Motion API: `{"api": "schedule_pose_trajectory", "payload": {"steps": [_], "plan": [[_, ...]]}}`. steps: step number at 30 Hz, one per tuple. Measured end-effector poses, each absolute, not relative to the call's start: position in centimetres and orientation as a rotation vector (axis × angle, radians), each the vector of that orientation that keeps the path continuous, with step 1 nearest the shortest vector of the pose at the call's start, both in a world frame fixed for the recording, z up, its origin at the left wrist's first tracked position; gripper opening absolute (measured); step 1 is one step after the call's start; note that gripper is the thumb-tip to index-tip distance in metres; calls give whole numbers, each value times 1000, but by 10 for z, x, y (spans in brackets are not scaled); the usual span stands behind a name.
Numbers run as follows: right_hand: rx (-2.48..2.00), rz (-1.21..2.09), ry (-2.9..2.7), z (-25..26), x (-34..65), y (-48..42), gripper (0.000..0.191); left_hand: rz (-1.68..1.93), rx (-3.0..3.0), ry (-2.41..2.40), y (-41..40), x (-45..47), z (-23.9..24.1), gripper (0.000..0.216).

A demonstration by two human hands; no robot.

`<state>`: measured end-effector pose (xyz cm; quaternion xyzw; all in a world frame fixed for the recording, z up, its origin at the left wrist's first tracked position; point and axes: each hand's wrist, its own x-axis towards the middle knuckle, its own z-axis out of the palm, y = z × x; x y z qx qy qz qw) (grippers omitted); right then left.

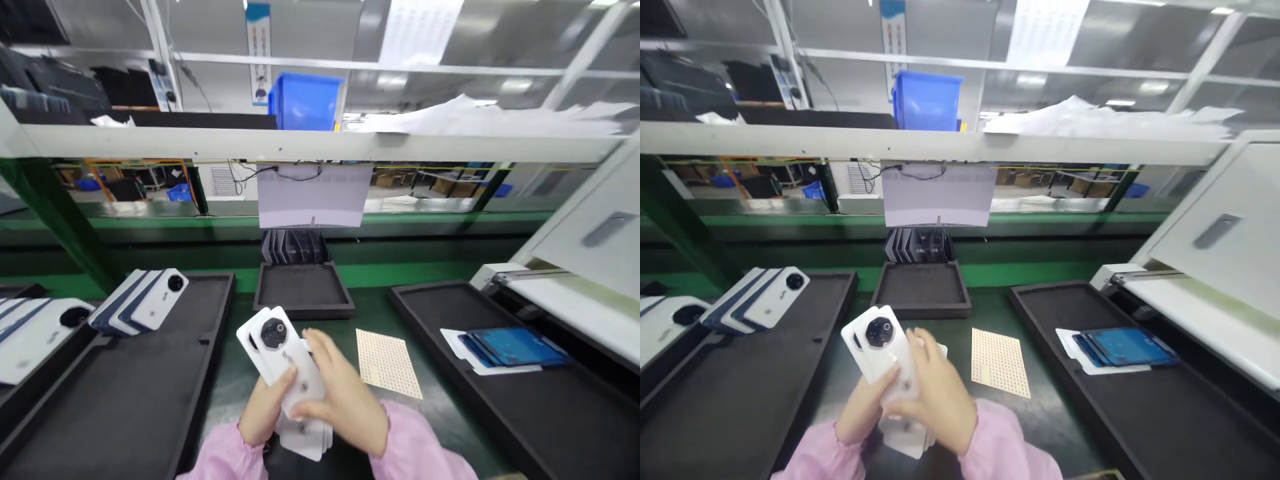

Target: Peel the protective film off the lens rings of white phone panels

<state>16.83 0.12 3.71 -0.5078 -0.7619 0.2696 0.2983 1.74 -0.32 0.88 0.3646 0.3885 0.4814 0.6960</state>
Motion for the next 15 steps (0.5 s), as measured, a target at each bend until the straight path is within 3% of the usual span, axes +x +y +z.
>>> {"api": "schedule_pose_trajectory", "payload": {"steps": [5,8,12,15], "plan": [[-1391,648,-2113,24,160,-18,81,1050,910,956,-2,17,8,41],[-1378,732,-2074,25,171,-15,82,995,924,952,-2,18,2,42],[-1303,924,-2030,27,194,-8,80,979,861,949,-4,19,-2,49],[-1221,1243,-1873,29,212,10,71,1070,724,908,-3,19,-1,55]]}}
